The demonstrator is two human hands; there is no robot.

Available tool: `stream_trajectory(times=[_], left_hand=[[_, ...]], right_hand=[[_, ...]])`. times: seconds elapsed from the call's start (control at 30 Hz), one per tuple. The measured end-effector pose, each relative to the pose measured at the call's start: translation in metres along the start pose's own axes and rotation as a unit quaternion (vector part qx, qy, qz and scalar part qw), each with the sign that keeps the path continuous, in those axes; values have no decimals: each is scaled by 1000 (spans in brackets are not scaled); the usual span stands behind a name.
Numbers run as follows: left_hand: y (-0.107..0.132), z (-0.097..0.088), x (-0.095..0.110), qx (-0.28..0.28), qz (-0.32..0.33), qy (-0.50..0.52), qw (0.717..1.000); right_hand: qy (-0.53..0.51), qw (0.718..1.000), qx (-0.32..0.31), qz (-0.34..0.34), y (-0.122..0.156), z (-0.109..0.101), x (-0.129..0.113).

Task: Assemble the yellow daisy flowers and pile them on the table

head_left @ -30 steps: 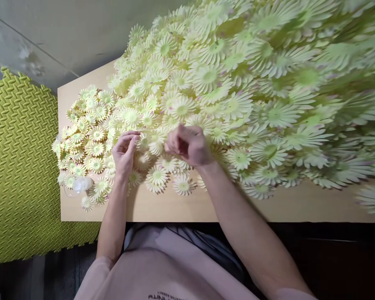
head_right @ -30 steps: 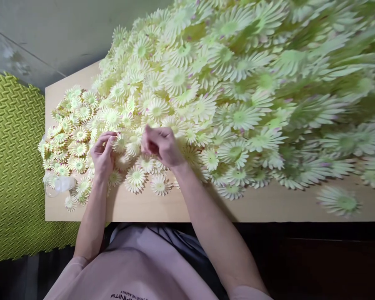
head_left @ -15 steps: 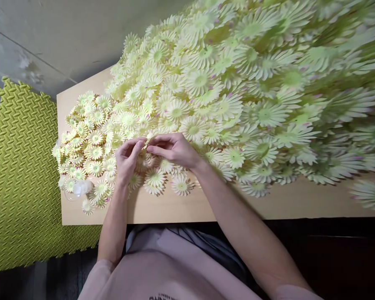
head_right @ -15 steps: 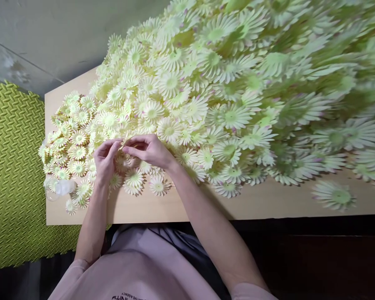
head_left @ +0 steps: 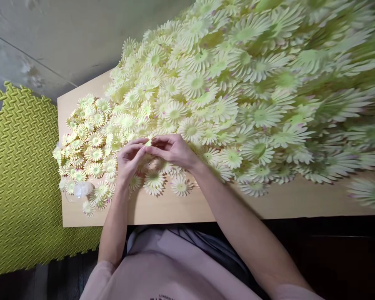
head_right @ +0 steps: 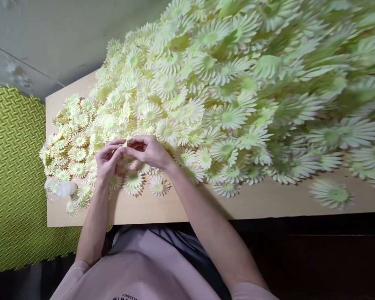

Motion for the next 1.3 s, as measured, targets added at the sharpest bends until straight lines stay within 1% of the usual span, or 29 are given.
stream_trajectory(times=[0.03,0.1,0.17,0.2,0.23,0.3,0.33,0.37,0.43,0.5,0.53,0.57,0.63,0.73,0.77,0.83,0.87,0.93,1.0,1.03,1.13,1.2,1.3], left_hand=[[0,0,0,3,7,-1,1000],[-1,-1,0,32,31,5,999],[-2,-5,-1,91,65,8,994],[-2,-8,-2,127,82,1,988],[-2,-11,-3,164,97,-14,982],[-2,-18,-5,218,117,-56,967],[-3,-22,-5,236,128,-81,960],[-3,-25,-6,245,140,-110,953],[-4,-29,-7,243,159,-185,939],[-6,-30,-10,210,159,-275,925],[-7,-29,-11,184,151,-319,917],[-7,-27,-13,156,142,-358,910],[-8,-23,-16,110,132,-416,893],[-6,-18,-17,69,160,-450,876],[-5,-17,-16,62,175,-444,877],[-4,-17,-13,66,195,-407,890],[-3,-18,-11,82,194,-377,902],[-2,-20,-6,121,170,-305,929],[0,-25,-2,163,133,-239,948],[1,-27,0,185,116,-211,953],[5,-34,4,241,98,-154,953],[6,-37,6,245,99,-130,956],[5,-40,8,245,108,-126,955]], right_hand=[[4,1000,8,-8,0,-1,1],[14,999,37,-27,-1,-4,2],[34,995,77,-61,-1,-7,2],[52,989,100,-93,-1,-9,1],[76,981,122,-133,-1,-10,0],[144,951,154,-228,-1,-11,-4],[188,933,157,-265,0,-10,-4],[241,916,145,-287,0,-9,-4],[350,887,95,-288,-2,-4,1],[431,860,45,-268,-3,-2,8],[451,851,36,-266,-4,-2,12],[460,845,42,-271,-5,-2,15],[457,838,83,-287,-6,-5,18],[452,822,158,-310,-6,-9,17],[453,814,178,-317,-6,-10,15],[458,799,205,-331,-4,-9,11],[460,793,213,-339,-3,-8,9],[460,784,218,-356,0,-6,5],[452,784,209,-372,2,-3,3],[446,786,201,-377,2,-2,1],[451,792,156,-380,0,7,-4],[495,791,85,-350,-8,17,-7],[582,772,-45,-251,-26,32,-6]])
Point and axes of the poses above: each hand's wrist, its own y-axis away from the middle knuckle, its own z-axis out of the palm, x = y × z, the point moved 2 cm from there along -y, towards the middle knuckle, and after that the axes turned 5 degrees about -z, right-handed, at the moved point
